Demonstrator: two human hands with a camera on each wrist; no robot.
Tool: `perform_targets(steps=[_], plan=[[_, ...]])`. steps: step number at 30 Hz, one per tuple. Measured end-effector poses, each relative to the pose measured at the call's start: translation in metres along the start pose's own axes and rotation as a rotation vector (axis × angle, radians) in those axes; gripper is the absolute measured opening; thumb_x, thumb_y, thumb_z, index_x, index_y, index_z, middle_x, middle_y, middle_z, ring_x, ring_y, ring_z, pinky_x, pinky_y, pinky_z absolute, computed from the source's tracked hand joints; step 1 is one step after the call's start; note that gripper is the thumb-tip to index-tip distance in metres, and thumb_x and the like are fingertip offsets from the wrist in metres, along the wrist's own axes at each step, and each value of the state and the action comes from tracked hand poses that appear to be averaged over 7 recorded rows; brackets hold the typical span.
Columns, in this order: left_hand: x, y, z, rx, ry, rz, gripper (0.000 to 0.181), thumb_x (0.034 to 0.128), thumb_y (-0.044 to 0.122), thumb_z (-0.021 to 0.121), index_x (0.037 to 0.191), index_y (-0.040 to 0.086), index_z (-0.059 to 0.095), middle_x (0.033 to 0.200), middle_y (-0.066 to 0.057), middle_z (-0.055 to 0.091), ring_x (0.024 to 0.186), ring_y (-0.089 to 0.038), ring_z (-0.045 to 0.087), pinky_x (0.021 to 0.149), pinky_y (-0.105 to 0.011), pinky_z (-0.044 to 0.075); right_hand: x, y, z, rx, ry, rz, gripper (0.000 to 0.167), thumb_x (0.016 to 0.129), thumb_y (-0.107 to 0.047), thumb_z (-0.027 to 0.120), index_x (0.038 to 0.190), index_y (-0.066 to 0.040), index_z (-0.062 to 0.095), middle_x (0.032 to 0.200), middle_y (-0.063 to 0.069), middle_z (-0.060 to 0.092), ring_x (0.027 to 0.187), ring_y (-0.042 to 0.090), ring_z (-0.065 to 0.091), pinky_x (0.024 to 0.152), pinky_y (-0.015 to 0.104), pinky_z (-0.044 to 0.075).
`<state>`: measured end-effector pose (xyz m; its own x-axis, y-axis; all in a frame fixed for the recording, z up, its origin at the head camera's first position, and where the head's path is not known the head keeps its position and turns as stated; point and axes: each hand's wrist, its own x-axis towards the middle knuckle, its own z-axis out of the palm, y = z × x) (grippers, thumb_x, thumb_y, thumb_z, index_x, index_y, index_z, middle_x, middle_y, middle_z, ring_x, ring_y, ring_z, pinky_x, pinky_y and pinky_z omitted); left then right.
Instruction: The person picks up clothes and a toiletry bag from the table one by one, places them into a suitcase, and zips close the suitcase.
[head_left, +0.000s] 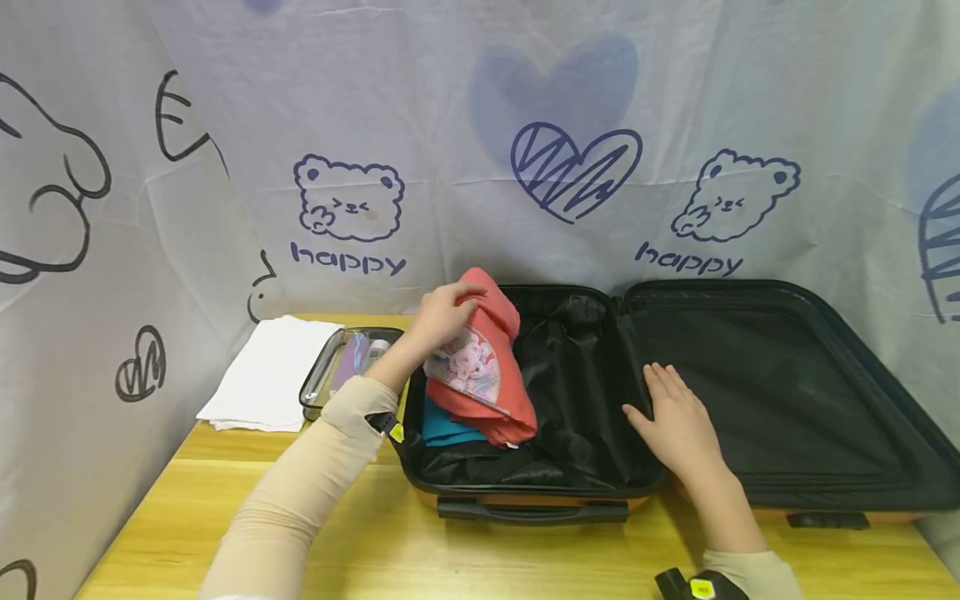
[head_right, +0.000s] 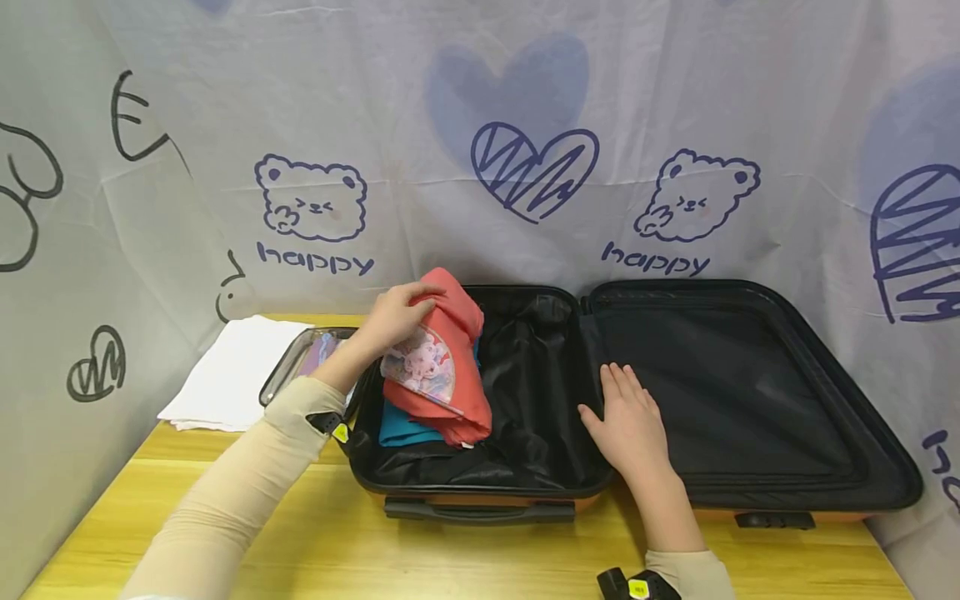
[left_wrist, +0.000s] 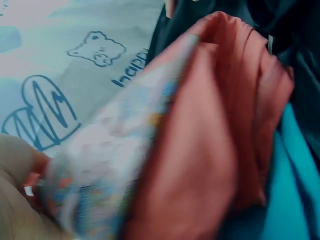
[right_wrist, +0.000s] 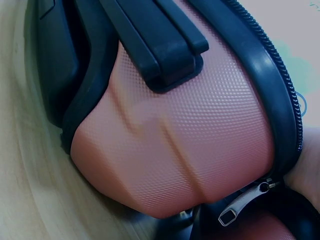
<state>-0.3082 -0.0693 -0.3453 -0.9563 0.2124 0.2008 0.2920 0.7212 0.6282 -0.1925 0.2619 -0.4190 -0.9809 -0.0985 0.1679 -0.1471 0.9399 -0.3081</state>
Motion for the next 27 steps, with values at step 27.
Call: perform_targets(steps=[27], plan=[[0.027, 0.006, 0.019, 0.706, -0.055, 0.276, 0.053, 0.0952, 0.049, 0.055, 0.143, 0.027, 0.049, 0.147, -0.010, 0.045, 0.132, -0.032, 0.043, 0.098, -0.053, 0.043, 0.001, 0.000, 0.000, 0.009, 0.006, -0.007, 0.073, 0.094, -0.033, 0.060, 0.147, 0.008, 0.032, 0.152, 0.031, 0.031, 0.144, 0.047, 0.025, 0.113, 0.063, 0.024]])
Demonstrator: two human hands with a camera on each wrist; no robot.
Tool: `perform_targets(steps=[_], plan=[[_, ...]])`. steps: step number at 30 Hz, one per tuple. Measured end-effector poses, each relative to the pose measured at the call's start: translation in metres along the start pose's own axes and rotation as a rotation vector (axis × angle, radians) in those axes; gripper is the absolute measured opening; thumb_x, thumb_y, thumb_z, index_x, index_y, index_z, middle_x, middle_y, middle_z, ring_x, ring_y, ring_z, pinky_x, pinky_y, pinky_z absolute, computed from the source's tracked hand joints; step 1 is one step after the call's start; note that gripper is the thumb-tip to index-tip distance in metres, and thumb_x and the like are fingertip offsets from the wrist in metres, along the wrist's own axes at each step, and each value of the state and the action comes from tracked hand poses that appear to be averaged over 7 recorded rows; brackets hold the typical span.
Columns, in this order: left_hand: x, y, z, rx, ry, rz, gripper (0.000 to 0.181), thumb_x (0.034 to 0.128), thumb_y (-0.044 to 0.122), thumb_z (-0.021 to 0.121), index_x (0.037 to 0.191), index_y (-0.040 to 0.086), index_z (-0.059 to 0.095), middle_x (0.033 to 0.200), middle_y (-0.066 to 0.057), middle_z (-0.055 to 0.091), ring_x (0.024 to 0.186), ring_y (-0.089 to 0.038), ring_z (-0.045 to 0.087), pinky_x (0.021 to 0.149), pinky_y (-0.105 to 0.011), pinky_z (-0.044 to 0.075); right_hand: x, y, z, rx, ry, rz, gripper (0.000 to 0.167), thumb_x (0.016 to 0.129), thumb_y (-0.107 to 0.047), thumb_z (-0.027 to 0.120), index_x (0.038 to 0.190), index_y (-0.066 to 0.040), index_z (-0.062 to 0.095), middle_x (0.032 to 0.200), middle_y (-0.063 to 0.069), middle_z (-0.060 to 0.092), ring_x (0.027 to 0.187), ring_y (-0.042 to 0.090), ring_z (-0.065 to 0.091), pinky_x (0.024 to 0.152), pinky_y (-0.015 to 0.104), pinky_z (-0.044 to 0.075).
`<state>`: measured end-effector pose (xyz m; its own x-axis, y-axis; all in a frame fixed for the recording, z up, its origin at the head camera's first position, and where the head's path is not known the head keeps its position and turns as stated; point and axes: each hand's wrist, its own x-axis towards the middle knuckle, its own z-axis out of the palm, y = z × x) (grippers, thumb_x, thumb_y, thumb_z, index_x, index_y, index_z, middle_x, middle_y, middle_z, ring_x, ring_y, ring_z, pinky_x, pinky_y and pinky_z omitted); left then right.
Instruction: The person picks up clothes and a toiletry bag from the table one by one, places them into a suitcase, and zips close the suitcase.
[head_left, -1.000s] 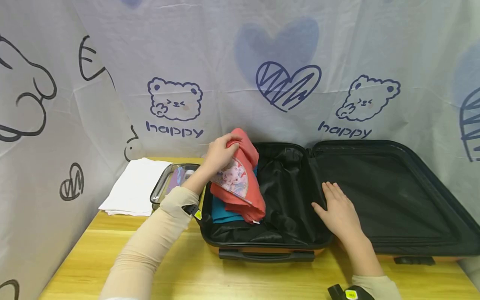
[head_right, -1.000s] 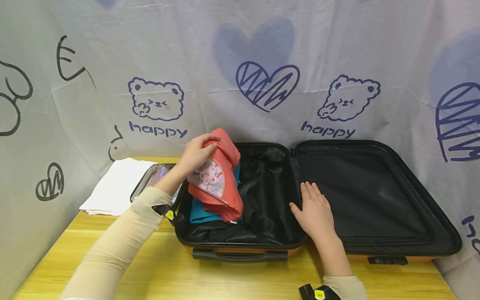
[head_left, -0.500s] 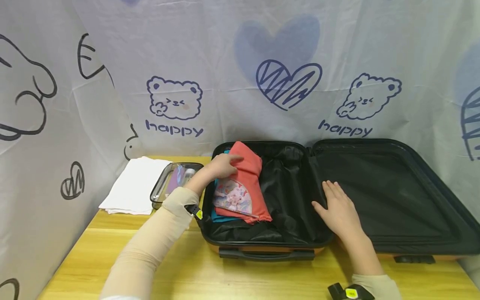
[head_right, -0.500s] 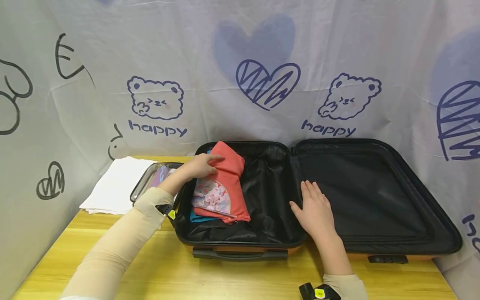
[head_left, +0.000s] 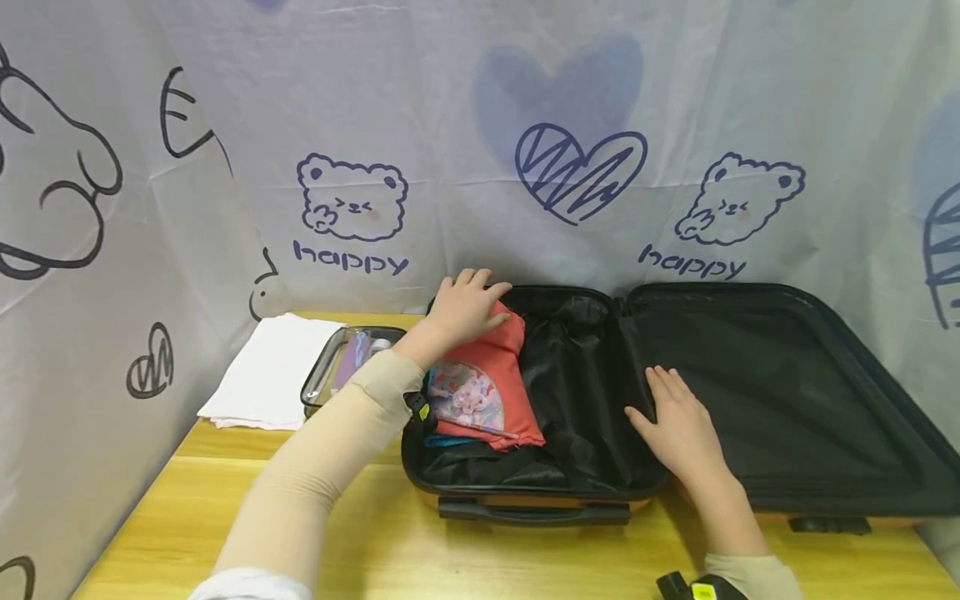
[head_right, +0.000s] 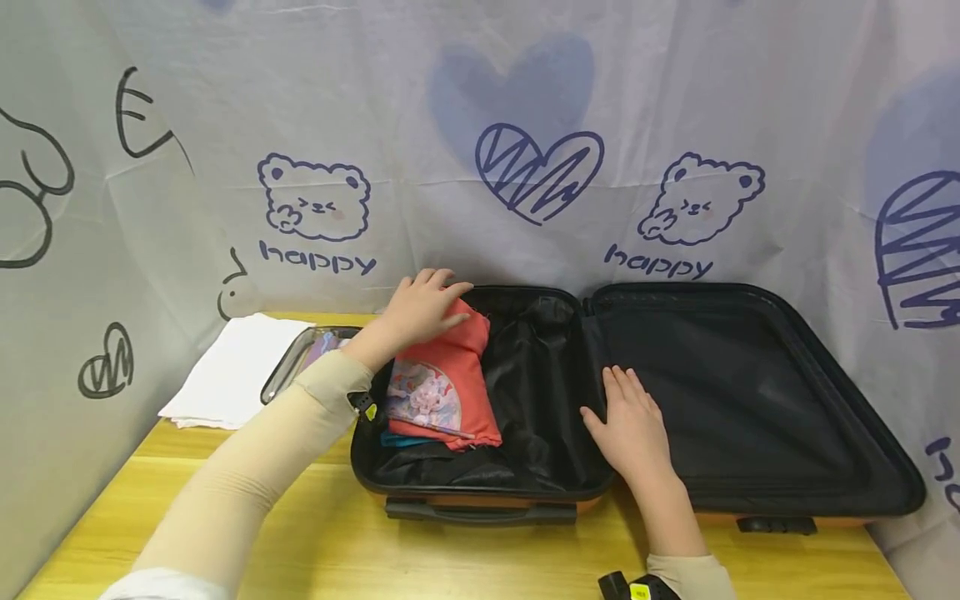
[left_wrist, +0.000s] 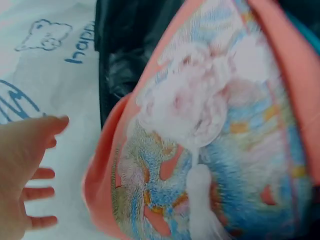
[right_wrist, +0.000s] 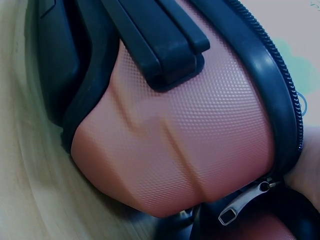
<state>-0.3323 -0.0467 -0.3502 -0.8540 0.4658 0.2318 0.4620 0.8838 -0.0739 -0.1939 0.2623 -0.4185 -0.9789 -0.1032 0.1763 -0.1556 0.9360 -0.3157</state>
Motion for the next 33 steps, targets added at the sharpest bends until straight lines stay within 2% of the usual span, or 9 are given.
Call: perform_targets(steps=[4, 9, 12, 16, 19, 21, 23, 27, 33], plan=[[0.015, 0.003, 0.010, 0.090, 0.002, 0.050, 0.053, 0.0970, 0.054, 0.048, 0.141, 0.026, 0.051, 0.143, -0.007, 0.048, 0.133, -0.028, 0.042, 0.100, -0.050, 0.039, 0.001, 0.000, 0.000, -0.002, -0.005, 0.003, 0.073, 0.094, -0.033, 0.060, 0.147, 0.008, 0.032, 0.153, 0.031, 0.031, 0.144, 0.047, 0.024, 0.114, 0.063, 0.024], [0.031, 0.009, 0.031, 0.146, -0.081, 0.034, 0.059, 0.0968, 0.064, 0.035, 0.137, 0.024, 0.052, 0.136, -0.006, 0.051, 0.128, -0.026, 0.044, 0.102, -0.048, 0.037, 0.000, 0.000, 0.000, 0.010, -0.012, 0.020, 0.073, 0.094, -0.033, 0.060, 0.148, 0.007, 0.032, 0.154, 0.030, 0.030, 0.144, 0.046, 0.023, 0.113, 0.065, 0.024], [0.036, 0.010, 0.043, 0.126, -0.137, 0.018, 0.063, 0.0947, 0.069, 0.034, 0.132, 0.023, 0.055, 0.131, -0.005, 0.054, 0.125, -0.025, 0.046, 0.103, -0.048, 0.037, 0.000, 0.000, 0.000, 0.017, -0.014, 0.025, 0.073, 0.094, -0.033, 0.060, 0.148, 0.007, 0.032, 0.154, 0.030, 0.030, 0.145, 0.046, 0.023, 0.113, 0.065, 0.023], [0.040, 0.008, 0.055, 0.063, -0.190, 0.019, 0.055, 0.0942, 0.063, 0.045, 0.130, 0.023, 0.058, 0.129, -0.005, 0.059, 0.121, -0.025, 0.051, 0.103, -0.050, 0.039, 0.001, -0.001, 0.000, 0.021, -0.009, 0.024, 0.073, 0.094, -0.033, 0.060, 0.148, 0.007, 0.033, 0.153, 0.030, 0.030, 0.144, 0.046, 0.024, 0.113, 0.064, 0.023], [0.040, 0.005, 0.058, -0.003, -0.195, 0.037, 0.038, 0.0981, 0.048, 0.050, 0.124, 0.022, 0.059, 0.122, -0.006, 0.063, 0.113, -0.026, 0.058, 0.097, -0.049, 0.044, 0.002, 0.000, 0.000, 0.019, -0.004, 0.023, 0.072, 0.094, -0.033, 0.060, 0.148, 0.007, 0.033, 0.153, 0.030, 0.031, 0.144, 0.046, 0.024, 0.113, 0.064, 0.023], [0.040, 0.003, 0.058, -0.043, -0.174, 0.032, 0.029, 0.1009, 0.039, 0.048, 0.119, 0.020, 0.058, 0.116, -0.007, 0.064, 0.108, -0.028, 0.062, 0.092, -0.048, 0.049, 0.002, 0.000, 0.000, 0.021, -0.004, 0.025, 0.072, 0.094, -0.033, 0.060, 0.148, 0.007, 0.033, 0.153, 0.030, 0.031, 0.144, 0.046, 0.024, 0.113, 0.064, 0.023], [0.039, 0.001, 0.058, -0.073, -0.132, 0.008, 0.024, 0.1032, 0.034, 0.044, 0.115, 0.017, 0.056, 0.109, -0.009, 0.065, 0.102, -0.029, 0.065, 0.086, -0.048, 0.052, 0.002, 0.000, 0.000, 0.023, -0.004, 0.025, 0.072, 0.094, -0.033, 0.060, 0.148, 0.006, 0.033, 0.153, 0.030, 0.031, 0.144, 0.046, 0.024, 0.113, 0.064, 0.023], [0.037, -0.004, 0.062, -0.106, -0.072, -0.091, 0.027, 0.1054, 0.034, 0.037, 0.117, 0.014, 0.050, 0.106, -0.011, 0.067, 0.098, -0.032, 0.068, 0.081, -0.050, 0.054, 0.001, 0.000, -0.001, 0.026, -0.002, 0.024, 0.072, 0.094, -0.033, 0.060, 0.148, 0.007, 0.032, 0.154, 0.030, 0.030, 0.144, 0.046, 0.024, 0.113, 0.064, 0.023], [0.036, -0.009, 0.072, -0.094, -0.093, -0.201, 0.031, 0.1061, 0.035, 0.033, 0.123, 0.014, 0.048, 0.117, -0.011, 0.064, 0.106, -0.033, 0.064, 0.089, -0.053, 0.048, 0.000, 0.001, 0.000, 0.034, 0.002, 0.029, 0.072, 0.094, -0.033, 0.060, 0.148, 0.007, 0.032, 0.154, 0.029, 0.030, 0.145, 0.046, 0.023, 0.113, 0.064, 0.024]])
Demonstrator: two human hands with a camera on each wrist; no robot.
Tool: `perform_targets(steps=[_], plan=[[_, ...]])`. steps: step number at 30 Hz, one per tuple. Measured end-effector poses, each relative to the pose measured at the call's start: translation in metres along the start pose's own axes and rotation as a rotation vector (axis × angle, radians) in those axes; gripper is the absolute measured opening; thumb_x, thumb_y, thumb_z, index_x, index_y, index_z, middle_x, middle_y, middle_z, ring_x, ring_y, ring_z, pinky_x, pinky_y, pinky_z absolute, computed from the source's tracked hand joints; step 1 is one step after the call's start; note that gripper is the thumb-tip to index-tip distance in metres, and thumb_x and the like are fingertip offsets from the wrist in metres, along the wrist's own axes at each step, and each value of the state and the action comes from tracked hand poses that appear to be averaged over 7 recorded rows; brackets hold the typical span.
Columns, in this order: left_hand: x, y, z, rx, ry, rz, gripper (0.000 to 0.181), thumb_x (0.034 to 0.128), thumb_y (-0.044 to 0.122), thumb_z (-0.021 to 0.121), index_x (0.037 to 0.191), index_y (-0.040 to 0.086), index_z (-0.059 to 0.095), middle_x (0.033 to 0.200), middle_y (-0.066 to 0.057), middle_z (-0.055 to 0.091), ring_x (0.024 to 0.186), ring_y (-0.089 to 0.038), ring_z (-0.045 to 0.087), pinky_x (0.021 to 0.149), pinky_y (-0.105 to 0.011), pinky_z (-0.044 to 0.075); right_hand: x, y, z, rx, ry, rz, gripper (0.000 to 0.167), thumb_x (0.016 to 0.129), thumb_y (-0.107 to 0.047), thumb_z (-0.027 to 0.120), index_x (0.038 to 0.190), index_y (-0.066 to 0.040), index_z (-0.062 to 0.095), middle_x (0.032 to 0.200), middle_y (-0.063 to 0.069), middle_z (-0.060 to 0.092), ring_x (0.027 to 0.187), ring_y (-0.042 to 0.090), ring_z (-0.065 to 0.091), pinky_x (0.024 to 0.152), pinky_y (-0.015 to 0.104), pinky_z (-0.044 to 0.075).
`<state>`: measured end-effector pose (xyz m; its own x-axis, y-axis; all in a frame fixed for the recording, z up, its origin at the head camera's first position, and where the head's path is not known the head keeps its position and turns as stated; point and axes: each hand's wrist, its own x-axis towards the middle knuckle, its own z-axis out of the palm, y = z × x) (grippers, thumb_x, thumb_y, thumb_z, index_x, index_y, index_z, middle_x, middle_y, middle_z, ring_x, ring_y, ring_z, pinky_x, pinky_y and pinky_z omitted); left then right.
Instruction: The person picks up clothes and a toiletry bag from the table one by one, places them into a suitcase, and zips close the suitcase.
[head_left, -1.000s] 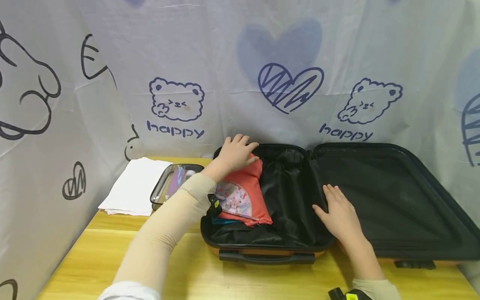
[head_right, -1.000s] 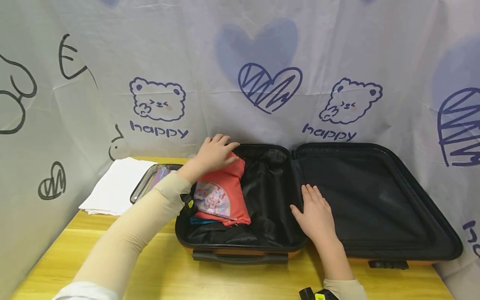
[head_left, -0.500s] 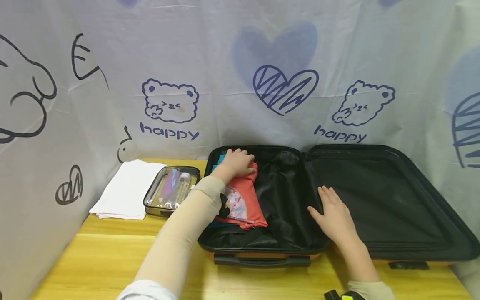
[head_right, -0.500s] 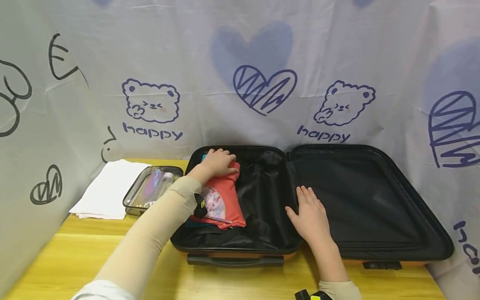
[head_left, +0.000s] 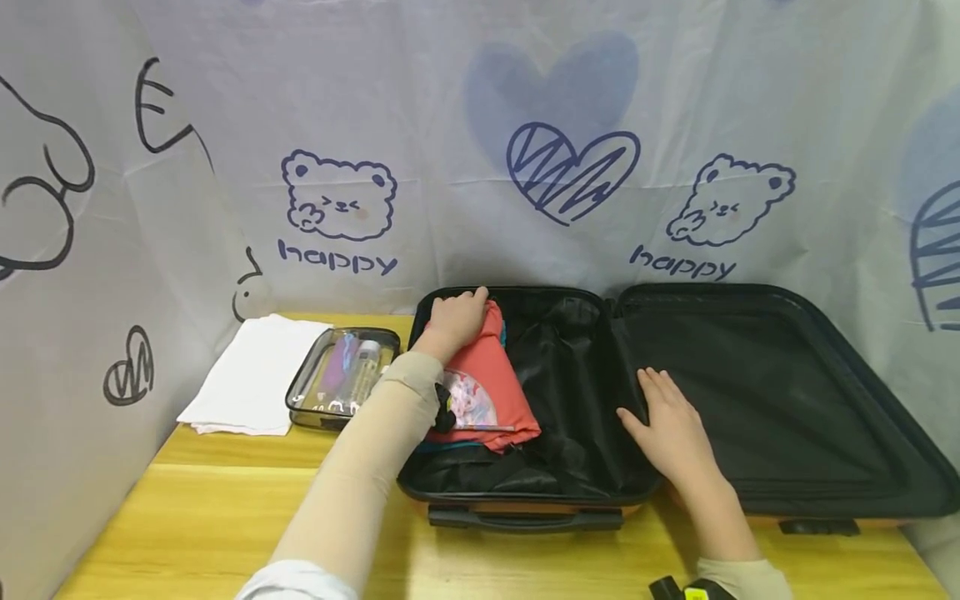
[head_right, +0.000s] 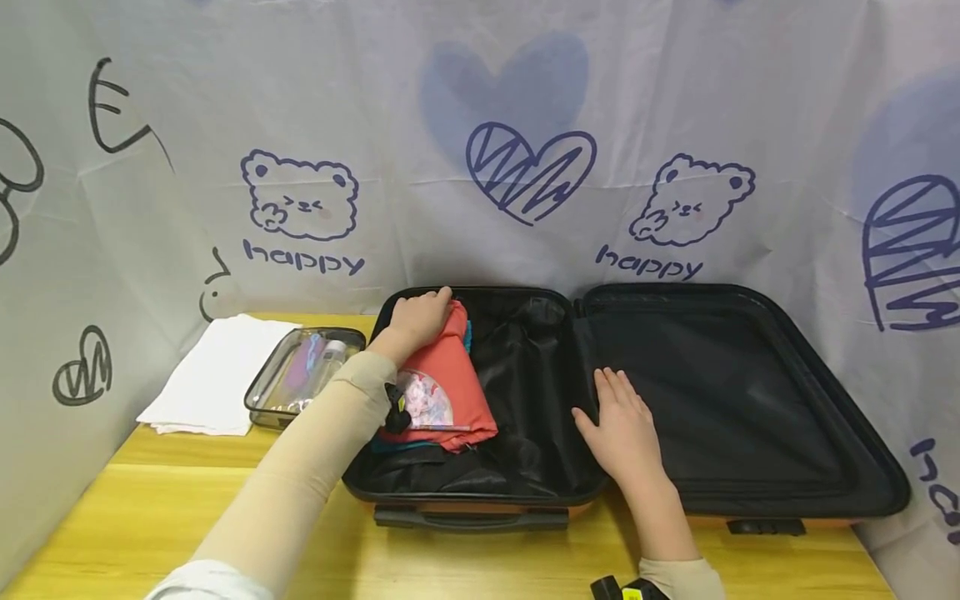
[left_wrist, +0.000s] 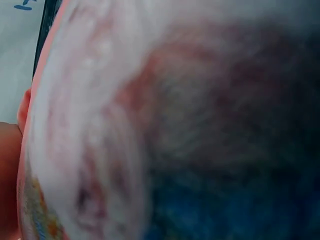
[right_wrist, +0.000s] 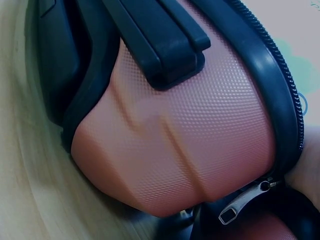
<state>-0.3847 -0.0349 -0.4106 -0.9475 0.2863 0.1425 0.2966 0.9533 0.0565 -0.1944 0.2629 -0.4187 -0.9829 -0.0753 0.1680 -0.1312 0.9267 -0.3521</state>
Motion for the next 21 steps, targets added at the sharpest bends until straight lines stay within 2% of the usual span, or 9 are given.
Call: perform_targets(steps=[3, 5, 9, 10, 12, 13, 15, 18, 21], plan=[[-0.002, 0.000, 0.000, 0.054, 0.034, 0.001, 0.032, 0.1051, 0.036, 0.037, 0.126, 0.015, 0.050, 0.123, -0.011, 0.060, 0.112, -0.033, 0.058, 0.093, -0.053, 0.046, 0.000, 0.000, 0.001, 0.003, 0.006, -0.004, 0.071, 0.094, -0.032, 0.060, 0.148, 0.006, 0.033, 0.154, 0.029, 0.031, 0.144, 0.046, 0.024, 0.113, 0.064, 0.024], [-0.006, 0.004, -0.001, 0.102, 0.097, 0.044, 0.032, 0.1038, 0.035, 0.042, 0.126, 0.015, 0.052, 0.124, -0.012, 0.057, 0.113, -0.032, 0.054, 0.093, -0.052, 0.046, 0.000, 0.000, 0.002, 0.003, 0.013, -0.008, 0.071, 0.094, -0.032, 0.060, 0.147, 0.007, 0.034, 0.153, 0.030, 0.031, 0.144, 0.047, 0.025, 0.112, 0.064, 0.025], [-0.019, 0.016, -0.005, 0.203, 0.277, 0.210, 0.024, 0.0987, 0.026, 0.053, 0.118, 0.011, 0.057, 0.114, -0.013, 0.055, 0.105, -0.029, 0.052, 0.082, -0.046, 0.048, -0.001, 0.001, 0.003, 0.001, 0.012, -0.008, 0.071, 0.093, -0.032, 0.060, 0.147, 0.007, 0.034, 0.153, 0.030, 0.032, 0.144, 0.047, 0.025, 0.112, 0.065, 0.025], [-0.024, 0.020, -0.006, 0.221, 0.309, 0.255, 0.022, 0.0972, 0.024, 0.055, 0.114, 0.010, 0.058, 0.111, -0.012, 0.055, 0.101, -0.029, 0.052, 0.078, -0.044, 0.048, -0.002, 0.001, 0.003, 0.001, 0.011, -0.008, 0.071, 0.094, -0.032, 0.060, 0.147, 0.007, 0.034, 0.153, 0.030, 0.032, 0.144, 0.047, 0.025, 0.112, 0.065, 0.025], [-0.032, 0.027, -0.008, 0.252, 0.329, 0.328, 0.018, 0.0947, 0.022, 0.059, 0.108, 0.010, 0.061, 0.106, -0.012, 0.057, 0.096, -0.028, 0.054, 0.073, -0.042, 0.048, -0.001, 0.002, 0.003, 0.004, 0.005, -0.007, 0.071, 0.094, -0.032, 0.060, 0.147, 0.007, 0.033, 0.153, 0.030, 0.031, 0.144, 0.047, 0.024, 0.112, 0.065, 0.024], [-0.036, 0.030, -0.008, 0.261, 0.313, 0.352, 0.018, 0.0938, 0.022, 0.060, 0.107, 0.010, 0.062, 0.106, -0.012, 0.059, 0.096, -0.028, 0.056, 0.073, -0.041, 0.050, -0.001, 0.002, 0.003, 0.005, 0.005, -0.009, 0.071, 0.094, -0.032, 0.060, 0.147, 0.007, 0.033, 0.153, 0.030, 0.031, 0.144, 0.047, 0.024, 0.112, 0.065, 0.024], [-0.042, 0.035, -0.010, 0.259, 0.222, 0.357, 0.022, 0.0934, 0.027, 0.062, 0.110, 0.012, 0.063, 0.113, -0.012, 0.060, 0.102, -0.028, 0.058, 0.078, -0.042, 0.051, -0.001, 0.002, 0.002, 0.010, 0.003, -0.007, 0.071, 0.094, -0.032, 0.060, 0.147, 0.007, 0.033, 0.153, 0.030, 0.030, 0.144, 0.046, 0.023, 0.112, 0.065, 0.024], [-0.049, 0.039, -0.011, 0.243, 0.033, 0.285, 0.039, 0.0911, 0.038, 0.065, 0.122, 0.016, 0.062, 0.132, -0.011, 0.055, 0.120, -0.029, 0.053, 0.093, -0.048, 0.048, -0.001, 0.001, 0.001, 0.015, 0.000, -0.007, 0.071, 0.094, -0.032, 0.059, 0.147, 0.007, 0.033, 0.154, 0.030, 0.030, 0.145, 0.046, 0.023, 0.112, 0.066, 0.024], [-0.053, 0.040, -0.011, 0.233, -0.138, 0.198, 0.060, 0.0880, 0.050, 0.066, 0.138, 0.020, 0.052, 0.147, -0.010, 0.042, 0.136, -0.030, 0.037, 0.106, -0.060, 0.035, -0.001, 0.000, 0.000, 0.022, -0.005, -0.003, 0.071, 0.095, -0.032, 0.059, 0.148, 0.006, 0.032, 0.154, 0.029, 0.029, 0.145, 0.046, 0.022, 0.111, 0.067, 0.023]])
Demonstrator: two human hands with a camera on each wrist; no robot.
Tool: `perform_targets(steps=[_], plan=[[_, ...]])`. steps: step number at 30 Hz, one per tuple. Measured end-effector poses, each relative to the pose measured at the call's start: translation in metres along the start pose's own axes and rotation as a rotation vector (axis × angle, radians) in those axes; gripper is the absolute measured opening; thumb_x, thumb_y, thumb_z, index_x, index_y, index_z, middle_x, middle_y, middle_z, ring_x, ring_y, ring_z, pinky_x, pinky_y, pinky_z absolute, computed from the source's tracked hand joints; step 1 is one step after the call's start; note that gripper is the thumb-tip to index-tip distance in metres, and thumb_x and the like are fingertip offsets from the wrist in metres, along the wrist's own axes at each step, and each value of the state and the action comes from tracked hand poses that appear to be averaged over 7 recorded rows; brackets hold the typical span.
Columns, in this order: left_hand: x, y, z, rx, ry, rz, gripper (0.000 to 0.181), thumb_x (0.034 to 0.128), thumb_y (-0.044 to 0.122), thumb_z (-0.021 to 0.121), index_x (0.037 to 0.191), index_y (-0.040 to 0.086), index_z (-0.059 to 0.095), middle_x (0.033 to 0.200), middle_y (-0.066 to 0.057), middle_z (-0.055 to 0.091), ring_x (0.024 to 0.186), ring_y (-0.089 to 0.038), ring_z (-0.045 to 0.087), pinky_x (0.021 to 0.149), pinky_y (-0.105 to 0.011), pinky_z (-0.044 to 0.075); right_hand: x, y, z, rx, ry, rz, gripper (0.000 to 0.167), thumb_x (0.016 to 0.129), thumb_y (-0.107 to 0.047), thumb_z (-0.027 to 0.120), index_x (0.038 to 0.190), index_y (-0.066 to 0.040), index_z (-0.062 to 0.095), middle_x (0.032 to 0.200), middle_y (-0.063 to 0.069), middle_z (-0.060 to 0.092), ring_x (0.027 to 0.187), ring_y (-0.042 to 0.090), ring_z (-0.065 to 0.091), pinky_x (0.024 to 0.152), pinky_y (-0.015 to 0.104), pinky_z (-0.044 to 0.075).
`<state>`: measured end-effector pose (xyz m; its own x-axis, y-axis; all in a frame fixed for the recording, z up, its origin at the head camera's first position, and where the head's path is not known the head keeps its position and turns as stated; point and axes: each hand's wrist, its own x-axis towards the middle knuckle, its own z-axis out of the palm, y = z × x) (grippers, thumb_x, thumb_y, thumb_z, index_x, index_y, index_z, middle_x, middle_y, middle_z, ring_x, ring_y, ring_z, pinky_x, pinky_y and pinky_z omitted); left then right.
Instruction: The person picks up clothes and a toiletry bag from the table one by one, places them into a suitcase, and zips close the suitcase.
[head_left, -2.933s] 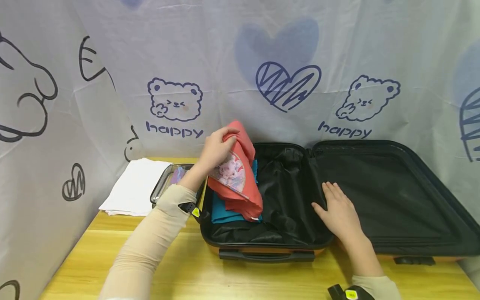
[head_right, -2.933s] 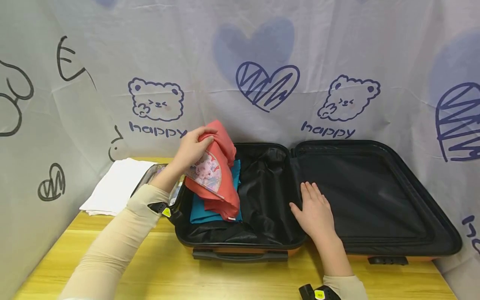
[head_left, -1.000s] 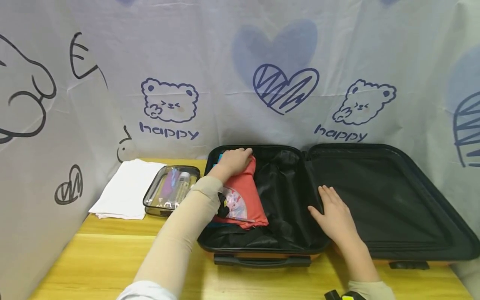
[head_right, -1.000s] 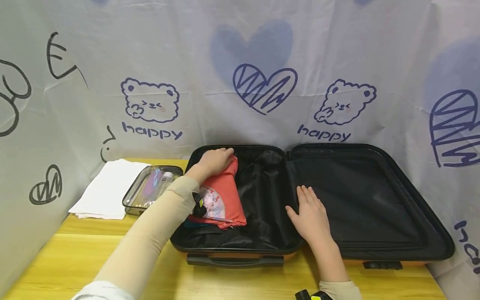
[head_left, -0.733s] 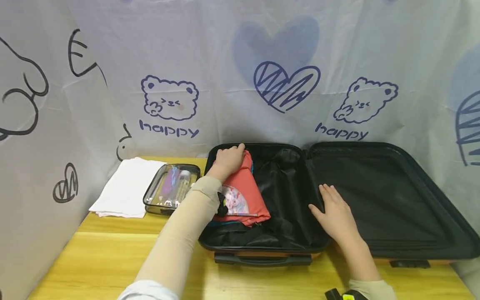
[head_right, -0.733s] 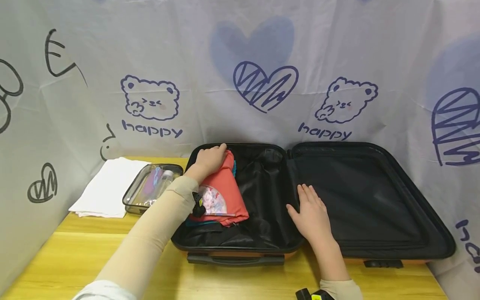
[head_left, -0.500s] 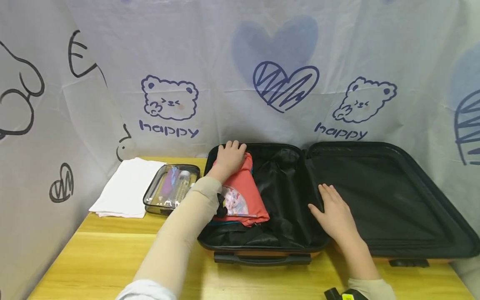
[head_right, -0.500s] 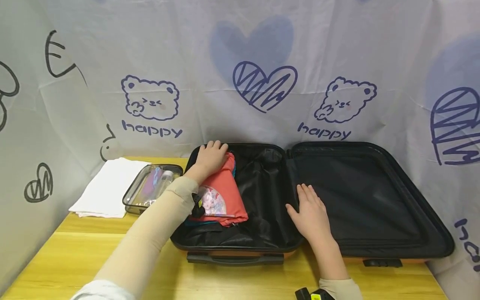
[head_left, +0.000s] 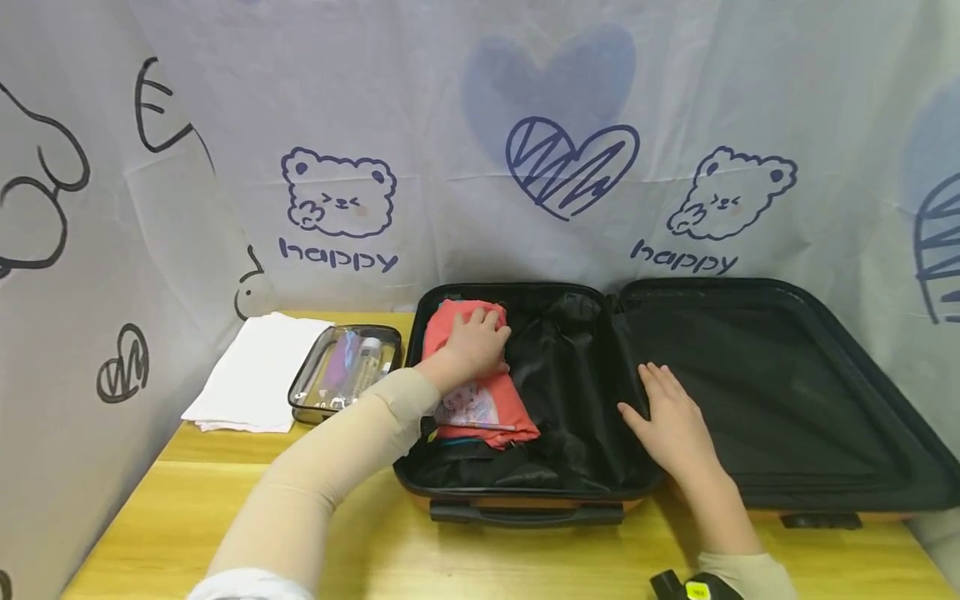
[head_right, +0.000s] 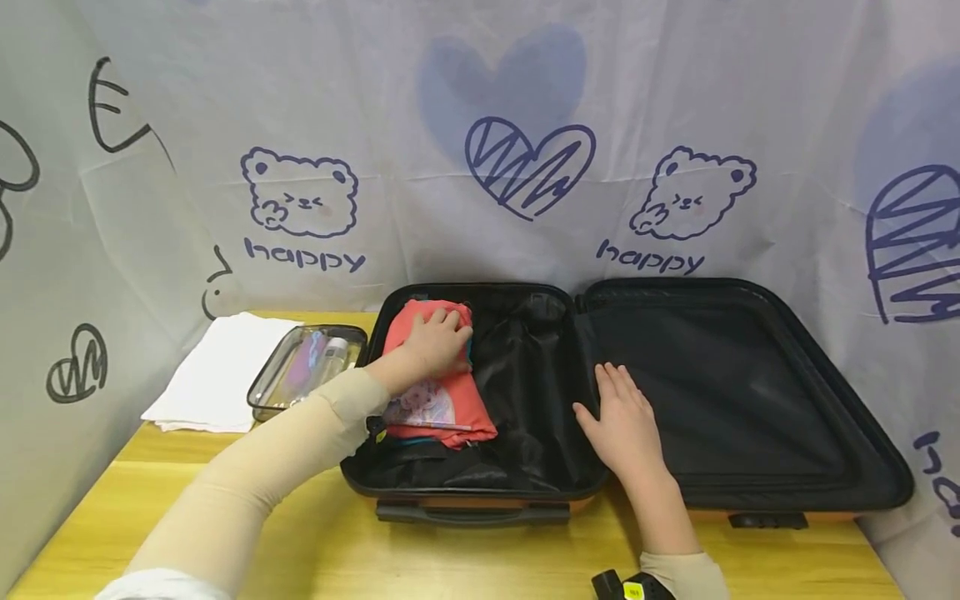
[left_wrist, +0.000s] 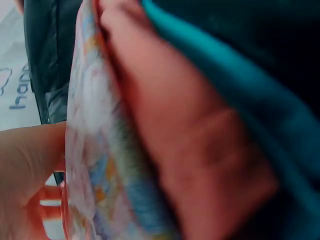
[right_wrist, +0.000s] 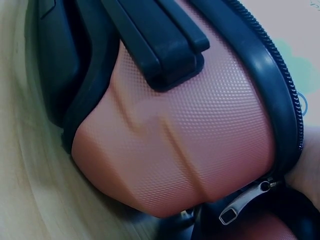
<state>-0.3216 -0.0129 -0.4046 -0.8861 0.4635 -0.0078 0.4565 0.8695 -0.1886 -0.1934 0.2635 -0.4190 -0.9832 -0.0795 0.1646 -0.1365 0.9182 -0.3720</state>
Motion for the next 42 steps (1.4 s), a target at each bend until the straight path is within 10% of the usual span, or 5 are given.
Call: perform_targets(steps=[7, 12, 28, 42], plan=[[-0.009, -0.005, 0.004, -0.114, -0.306, -0.075, 0.097, 0.0823, 0.068, 0.061, 0.157, 0.037, 0.006, 0.166, -0.004, -0.009, 0.153, -0.027, -0.012, 0.104, -0.080, 0.017, -0.001, 0.000, 0.001, 0.014, -0.006, 0.011, 0.071, 0.095, -0.032, 0.058, 0.149, 0.005, 0.031, 0.155, 0.029, 0.029, 0.146, 0.045, 0.021, 0.112, 0.067, 0.022], [-0.013, -0.010, 0.006, -0.175, -0.360, -0.076, 0.108, 0.0797, 0.070, 0.062, 0.154, 0.041, -0.011, 0.162, -0.001, -0.026, 0.150, -0.028, -0.025, 0.104, -0.081, 0.015, -0.002, 0.000, 0.001, 0.015, -0.010, 0.012, 0.071, 0.095, -0.032, 0.059, 0.149, 0.005, 0.032, 0.155, 0.028, 0.029, 0.146, 0.045, 0.021, 0.112, 0.066, 0.022], [-0.017, -0.017, -0.009, -0.127, -0.261, -0.006, 0.095, 0.0801, 0.081, 0.047, 0.154, 0.045, 0.001, 0.166, 0.000, -0.012, 0.153, -0.027, -0.012, 0.112, -0.074, 0.004, -0.001, -0.004, -0.002, 0.001, -0.016, 0.007, 0.070, 0.095, -0.032, 0.059, 0.147, 0.007, 0.033, 0.154, 0.030, 0.030, 0.145, 0.046, 0.022, 0.113, 0.065, 0.023], [-0.053, -0.035, -0.067, -0.244, 0.016, 0.070, 0.084, 0.0835, 0.079, 0.044, 0.154, 0.042, 0.018, 0.166, -0.002, 0.006, 0.154, -0.027, -0.005, 0.117, -0.067, 0.006, 0.000, -0.001, 0.000, 0.005, -0.001, 0.013, 0.071, 0.094, -0.033, 0.059, 0.148, 0.006, 0.033, 0.154, 0.029, 0.030, 0.145, 0.046, 0.023, 0.113, 0.065, 0.023]])
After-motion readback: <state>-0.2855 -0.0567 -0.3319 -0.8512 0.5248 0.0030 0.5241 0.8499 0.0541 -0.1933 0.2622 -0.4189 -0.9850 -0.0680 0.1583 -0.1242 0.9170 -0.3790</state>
